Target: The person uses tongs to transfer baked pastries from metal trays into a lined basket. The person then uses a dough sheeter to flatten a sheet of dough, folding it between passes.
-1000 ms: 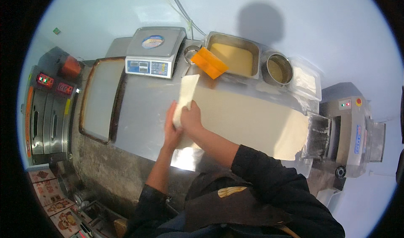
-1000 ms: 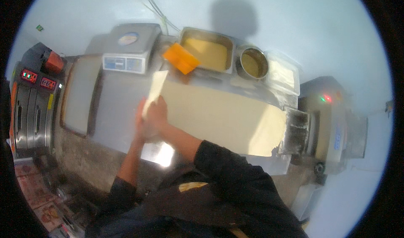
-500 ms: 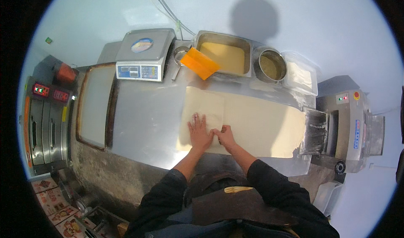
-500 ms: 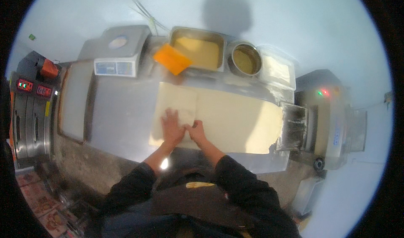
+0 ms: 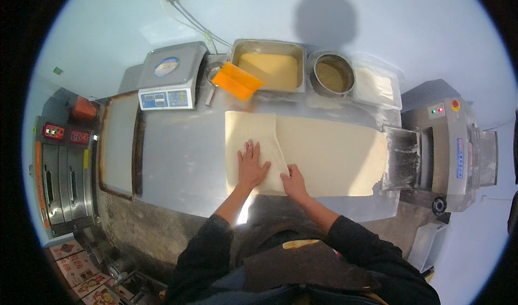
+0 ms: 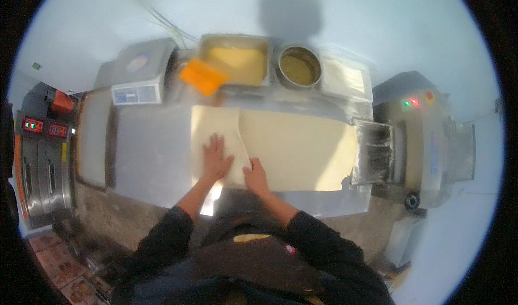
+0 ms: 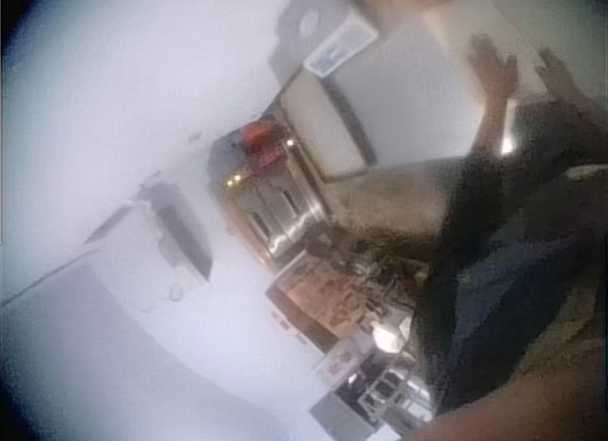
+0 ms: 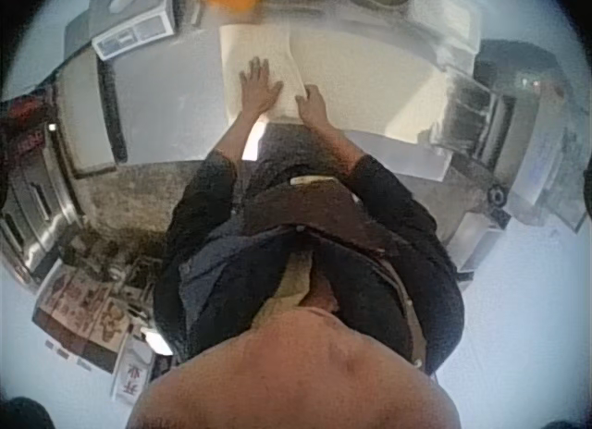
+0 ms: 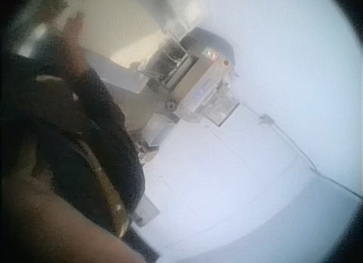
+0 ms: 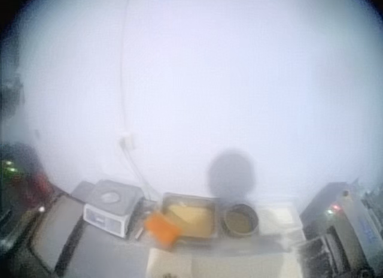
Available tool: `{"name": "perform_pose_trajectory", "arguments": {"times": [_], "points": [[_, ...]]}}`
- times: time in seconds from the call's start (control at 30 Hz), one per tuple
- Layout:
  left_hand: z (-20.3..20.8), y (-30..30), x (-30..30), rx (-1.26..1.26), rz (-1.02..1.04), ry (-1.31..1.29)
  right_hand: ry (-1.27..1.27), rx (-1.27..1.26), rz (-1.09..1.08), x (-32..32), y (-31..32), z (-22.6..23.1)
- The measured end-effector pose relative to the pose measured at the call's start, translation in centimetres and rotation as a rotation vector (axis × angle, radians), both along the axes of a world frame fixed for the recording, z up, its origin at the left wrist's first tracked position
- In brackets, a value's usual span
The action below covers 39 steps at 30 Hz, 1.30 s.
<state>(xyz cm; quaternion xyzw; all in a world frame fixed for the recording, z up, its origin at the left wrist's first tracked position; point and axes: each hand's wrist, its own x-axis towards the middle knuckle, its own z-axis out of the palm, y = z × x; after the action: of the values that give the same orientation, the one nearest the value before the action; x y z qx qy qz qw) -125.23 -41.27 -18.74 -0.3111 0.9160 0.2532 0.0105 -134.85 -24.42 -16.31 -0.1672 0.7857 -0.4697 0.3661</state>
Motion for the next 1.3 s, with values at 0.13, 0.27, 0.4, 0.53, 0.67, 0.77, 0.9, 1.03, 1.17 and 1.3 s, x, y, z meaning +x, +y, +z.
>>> {"name": "perform_pose_trajectory", "arguments": {"times": [0.13,0.27,0.4,0.53,0.67,0.77,0.9,1.03,1.17,1.3], "points": [[0.9,1.2,0.0,-0.171,-0.09,-0.082,-0.074,0.161,0.049,-0.9,3.7,-4.6],[1.3,0.3,0.3,-0.182,-0.165,-0.127,-0.211,-0.051,0.064,-1.2,5.2,-6.8],[0.8,-1.7,-0.5,-0.281,0.342,-0.106,-0.176,-0.082,0.103,-1.0,4.6,-6.2],[0.2,-2.1,-0.7,-0.102,0.454,0.03,-0.187,-0.058,0.116,-0.8,3.7,-4.5],[0.1,-0.7,0.2,-0.206,0.266,-0.101,-0.081,0.033,0.182,-2.0,5.5,-3.0],[-0.1,0.0,-0.4,-0.24,0.263,-0.104,0.195,0.105,0.026,-4.9,9.9,-2.6],[0.1,0.6,-1.5,-0.33,0.305,-0.092,0.648,0.433,-0.48,-12.1,19.8,-3.1],[0.2,1.0,-1.9,-0.35,0.33,-0.187,0.425,0.639,-0.862,-20.5,28.6,-4.4],[-0.7,1.5,-1.8,-0.391,0.334,-0.19,0.047,0.383,-0.835,-24.9,31.4,-5.9],[-2.0,4.6,-3.1,-0.337,0.339,-0.039,0.378,0.586,-0.645,-24.6,28.9,-4.1]]}}
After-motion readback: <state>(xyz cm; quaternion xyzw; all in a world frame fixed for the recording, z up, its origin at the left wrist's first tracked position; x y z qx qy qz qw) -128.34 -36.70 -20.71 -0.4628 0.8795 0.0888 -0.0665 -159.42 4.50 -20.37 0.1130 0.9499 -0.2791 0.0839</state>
